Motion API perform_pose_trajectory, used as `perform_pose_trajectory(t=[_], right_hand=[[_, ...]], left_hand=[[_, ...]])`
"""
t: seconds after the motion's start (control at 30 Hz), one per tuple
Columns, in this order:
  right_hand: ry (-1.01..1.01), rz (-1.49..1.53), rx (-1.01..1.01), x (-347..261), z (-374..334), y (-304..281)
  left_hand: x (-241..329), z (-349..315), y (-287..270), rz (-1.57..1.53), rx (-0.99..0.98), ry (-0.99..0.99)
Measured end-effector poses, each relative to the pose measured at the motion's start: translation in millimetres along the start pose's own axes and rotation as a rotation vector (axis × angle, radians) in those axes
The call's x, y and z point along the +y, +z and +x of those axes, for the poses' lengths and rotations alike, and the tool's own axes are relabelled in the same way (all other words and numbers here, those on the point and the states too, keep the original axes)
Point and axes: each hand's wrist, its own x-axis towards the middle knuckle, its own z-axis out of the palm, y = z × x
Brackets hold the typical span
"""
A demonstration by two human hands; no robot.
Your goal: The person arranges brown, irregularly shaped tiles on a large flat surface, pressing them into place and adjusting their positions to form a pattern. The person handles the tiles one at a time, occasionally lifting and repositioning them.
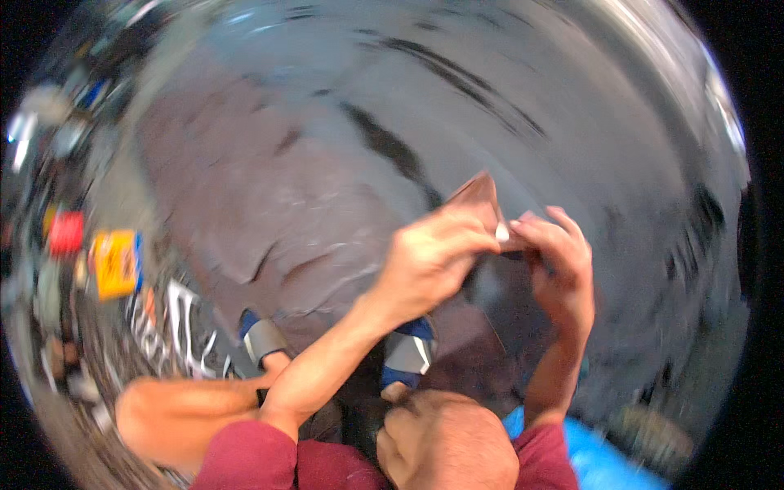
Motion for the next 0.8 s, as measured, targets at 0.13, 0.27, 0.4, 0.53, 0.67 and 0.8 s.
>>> perform_pose_trajectory(t=[0.13,0.27,0.4,0.53,0.67,0.8], right_hand=[[0.437,0.206,0.355,-4.6,-8.5,-102.2],[0.522,0.394,0.315,54.9,-46.5,-112.6],[0.655,0.546,0.223,112.1,-104.8,-73.6],[0.899,0.52,0.207,131.0,-143.1,-42.3],[0.93,0.515,0.296,140.9,-170.1,-24.2],[0.931,0.487,0.297,149.7,-188.1,-12.3]], left_hand=[[21.2,3.2,45.6,-0.108,0.337,-0.349],[12.2,-49.0,92.8,-0.964,-0.017,-0.966],[-11.6,-87.6,145.9,-0.854,0.072,-1.097],[-49.6,-129.6,163.3,-0.606,0.018,-1.147],[-54.9,-143.9,183.2,-0.491,-0.085,-1.188],[-60.3,-151.8,195.1,-0.476,-0.028,-1.15]])
